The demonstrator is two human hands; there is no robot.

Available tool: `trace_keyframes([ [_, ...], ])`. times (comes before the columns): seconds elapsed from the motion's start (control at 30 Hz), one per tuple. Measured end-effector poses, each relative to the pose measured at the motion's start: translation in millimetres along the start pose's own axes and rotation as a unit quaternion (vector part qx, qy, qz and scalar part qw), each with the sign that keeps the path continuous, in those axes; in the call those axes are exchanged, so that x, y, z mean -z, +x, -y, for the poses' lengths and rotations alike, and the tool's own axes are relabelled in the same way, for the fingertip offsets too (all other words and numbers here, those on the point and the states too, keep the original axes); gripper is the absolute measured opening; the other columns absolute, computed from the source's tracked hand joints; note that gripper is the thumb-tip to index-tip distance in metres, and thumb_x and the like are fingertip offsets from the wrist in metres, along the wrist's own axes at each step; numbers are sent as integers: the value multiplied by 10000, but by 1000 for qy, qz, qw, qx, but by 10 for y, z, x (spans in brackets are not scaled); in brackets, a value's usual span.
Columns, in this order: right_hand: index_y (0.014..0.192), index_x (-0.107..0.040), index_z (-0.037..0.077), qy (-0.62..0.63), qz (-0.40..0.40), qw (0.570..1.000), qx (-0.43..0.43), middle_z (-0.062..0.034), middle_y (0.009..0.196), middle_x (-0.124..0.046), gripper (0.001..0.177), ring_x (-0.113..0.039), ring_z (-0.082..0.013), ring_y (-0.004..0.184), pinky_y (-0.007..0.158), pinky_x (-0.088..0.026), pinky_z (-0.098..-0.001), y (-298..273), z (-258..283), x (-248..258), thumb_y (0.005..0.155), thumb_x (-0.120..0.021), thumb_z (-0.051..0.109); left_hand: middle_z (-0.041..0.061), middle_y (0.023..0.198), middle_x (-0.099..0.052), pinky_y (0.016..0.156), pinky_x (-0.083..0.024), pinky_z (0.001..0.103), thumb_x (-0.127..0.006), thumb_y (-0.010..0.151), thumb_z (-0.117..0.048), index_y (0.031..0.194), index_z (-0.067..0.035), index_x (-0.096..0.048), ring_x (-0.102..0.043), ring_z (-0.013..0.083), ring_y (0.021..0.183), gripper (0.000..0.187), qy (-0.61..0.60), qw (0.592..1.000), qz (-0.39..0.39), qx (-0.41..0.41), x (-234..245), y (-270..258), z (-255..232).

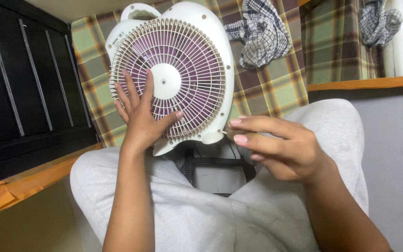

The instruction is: The person assembles a small electric fan by placing the front grille over the purple fan blades and securing it with multiple screws using a screwdriver. The person is sitting on the floor during the task.

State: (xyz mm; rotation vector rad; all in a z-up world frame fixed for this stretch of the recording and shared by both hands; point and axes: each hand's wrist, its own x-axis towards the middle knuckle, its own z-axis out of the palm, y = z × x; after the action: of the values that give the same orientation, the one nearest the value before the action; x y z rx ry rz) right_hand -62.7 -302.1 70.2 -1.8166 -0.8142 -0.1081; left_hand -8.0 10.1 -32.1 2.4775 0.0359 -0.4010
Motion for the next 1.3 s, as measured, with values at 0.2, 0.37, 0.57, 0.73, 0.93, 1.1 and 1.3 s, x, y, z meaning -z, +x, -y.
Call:
trace_keyframes([
  [0.2,1300,-453,92,109,-97,989,-13,-161,1210,-688,440,-724,-298,1137,1090,-602,-455,-202,-167,-265,983,-753,36,192,1723,106,1194,185,622,-867,610,-645,1646,-254,-277,219,429,1550,1255,-2,1000,-16,1,-33,-23,18],
  [0.37,1279,-478,75,117,-5,993,3,-60,1071,-618,389,-667,-166,960,1100,-598,-453,-162,-169,-330,982,-698,-46,208,1717,93,1195,176,602,-872,609,-643,1639,-243,-284,200,434,1552,1252,-1,1000,-29,-12,-52,-19,35],
  [0.57,1281,-470,31,-28,-17,999,6,-166,1111,-622,495,-647,-326,1010,1057,-533,-454,-69,45,-172,824,-553,-141,164,1724,21,1207,166,565,-873,576,-655,1604,-241,-338,170,383,1554,1230,4,999,-39,5,-82,2,-6],
  [0.73,1281,-557,84,-91,-59,994,31,-137,1149,-714,525,-745,-239,1032,899,-641,-314,-137,65,-202,839,-820,-20,184,1707,-43,1203,147,570,-890,633,-591,1553,-202,-438,123,392,1555,1097,1,997,-75,-27,-89,-69,-79],
  [0.93,1235,-486,93,65,-112,991,39,-99,1160,-714,503,-739,-212,1129,948,-664,-299,-225,-54,-462,885,-846,68,149,1650,-281,1234,-3,572,-883,722,-408,1362,-219,-652,-112,386,1544,706,27,989,-122,-72,-194,-177,-252],
  [1.1,1236,-568,59,30,-82,995,-44,-110,1129,-693,367,-760,-167,946,827,-668,-264,-247,-13,-463,934,-757,-32,150,1499,-508,1198,-227,541,-829,811,-237,1291,-196,-715,-342,373,1454,494,13,974,-128,-185,-258,-352,-417],
  [1.3,1334,-540,48,38,-70,994,-70,-112,1243,-625,382,-688,-191,1027,899,-592,-328,-213,187,-358,962,-555,-39,55,1163,-724,1098,-422,439,-806,755,-157,1176,-147,-770,-612,235,1173,423,-99,956,24,-276,-247,-672,-686],
])
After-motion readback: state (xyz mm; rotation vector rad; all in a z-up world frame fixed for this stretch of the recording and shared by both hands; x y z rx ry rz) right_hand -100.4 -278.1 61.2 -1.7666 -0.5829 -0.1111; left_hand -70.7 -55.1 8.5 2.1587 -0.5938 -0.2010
